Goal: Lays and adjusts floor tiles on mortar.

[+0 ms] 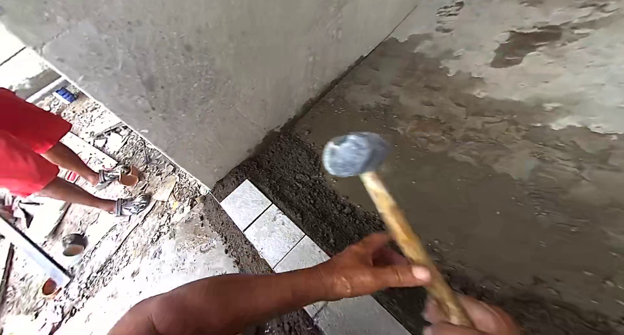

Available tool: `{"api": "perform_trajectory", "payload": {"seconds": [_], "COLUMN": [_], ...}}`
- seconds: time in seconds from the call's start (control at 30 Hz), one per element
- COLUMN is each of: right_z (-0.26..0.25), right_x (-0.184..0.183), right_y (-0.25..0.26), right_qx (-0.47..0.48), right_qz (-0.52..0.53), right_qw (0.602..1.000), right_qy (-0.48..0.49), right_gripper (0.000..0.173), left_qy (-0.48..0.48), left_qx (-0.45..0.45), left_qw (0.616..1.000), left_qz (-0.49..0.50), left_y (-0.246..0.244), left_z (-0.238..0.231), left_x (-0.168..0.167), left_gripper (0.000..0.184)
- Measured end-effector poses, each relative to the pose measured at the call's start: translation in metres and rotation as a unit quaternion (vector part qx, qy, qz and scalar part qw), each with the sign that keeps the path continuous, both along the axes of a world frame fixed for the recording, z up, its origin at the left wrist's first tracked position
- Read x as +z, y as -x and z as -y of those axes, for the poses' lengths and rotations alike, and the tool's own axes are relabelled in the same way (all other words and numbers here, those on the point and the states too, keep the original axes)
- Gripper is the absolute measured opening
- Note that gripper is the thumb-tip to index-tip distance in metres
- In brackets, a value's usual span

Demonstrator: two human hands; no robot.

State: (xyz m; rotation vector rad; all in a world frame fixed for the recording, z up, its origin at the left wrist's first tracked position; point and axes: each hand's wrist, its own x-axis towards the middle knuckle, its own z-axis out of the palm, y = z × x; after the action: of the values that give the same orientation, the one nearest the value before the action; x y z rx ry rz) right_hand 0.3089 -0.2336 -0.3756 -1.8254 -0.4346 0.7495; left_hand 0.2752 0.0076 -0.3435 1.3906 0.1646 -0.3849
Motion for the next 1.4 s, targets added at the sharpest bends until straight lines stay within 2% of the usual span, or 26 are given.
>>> {"api": "perform_trajectory", "payload": {"seconds": [0.07,0.13,0.2,0.23,0.3,0.37,0.5,0.6,0.73,0.97,1.07,1.4], "right_z": [-0.089,-0.156,-0.215,-0.241,-0.29,-0.336,-0.401,-0.418,-0.422,-0.429,-0.431,-0.435], "right_x": [-0.006,-0.013,-0.019,-0.029,-0.061,-0.099,-0.14,-0.15,-0.157,-0.149,-0.147,-0.147], "right_y": [-0.008,-0.016,-0.025,-0.026,-0.024,-0.019,-0.01,-0.005,-0.004,-0.003,-0.001,0.002], "right_qx": [0.089,0.238,0.363,0.362,0.275,0.208,0.218,0.234,0.234,0.232,0.233,0.214], "right_qz": [0.0,-0.001,0.007,0.03,0.14,0.239,0.311,0.335,0.353,0.327,0.32,0.317], "right_qw": [0.996,0.971,0.927,0.924,0.936,0.93,0.897,0.876,0.861,0.863,0.859,0.866], "right_qy": [0.005,0.035,0.089,0.119,0.169,0.188,0.227,0.256,0.281,0.307,0.324,0.32], "right_gripper": [0.018,0.043,0.064,0.065,0.057,0.055,0.065,0.07,0.073,0.074,0.074,0.071], "left_qy": [0.059,0.057,0.035,0.011,-0.063,-0.132,-0.167,-0.119,-0.122,-0.192,-0.232,-0.228], "left_qx": [0.209,0.306,0.38,0.418,0.476,0.498,0.436,0.412,0.397,0.345,0.305,0.27], "left_qw": [0.976,0.95,0.924,0.907,0.872,0.847,0.866,0.88,0.883,0.896,0.896,0.901], "left_qz": [0.006,-0.004,-0.03,-0.052,-0.094,-0.13,-0.177,-0.205,-0.219,-0.201,-0.225,-0.252], "left_y": [0.01,0.039,0.081,0.106,0.152,0.186,0.21,0.199,0.185,0.172,0.166,0.159], "left_z": [-0.021,-0.075,-0.132,-0.157,-0.197,-0.223,-0.247,-0.254,-0.262,-0.267,-0.27,-0.27], "left_x": [-0.005,-0.019,-0.04,-0.053,-0.078,-0.098,-0.119,-0.12,-0.13,-0.132,-0.139,-0.146], "left_gripper": [0.045,0.032,0.03,0.03,0.034,0.036,0.028,0.043,0.054,0.062,0.064,0.066]}}
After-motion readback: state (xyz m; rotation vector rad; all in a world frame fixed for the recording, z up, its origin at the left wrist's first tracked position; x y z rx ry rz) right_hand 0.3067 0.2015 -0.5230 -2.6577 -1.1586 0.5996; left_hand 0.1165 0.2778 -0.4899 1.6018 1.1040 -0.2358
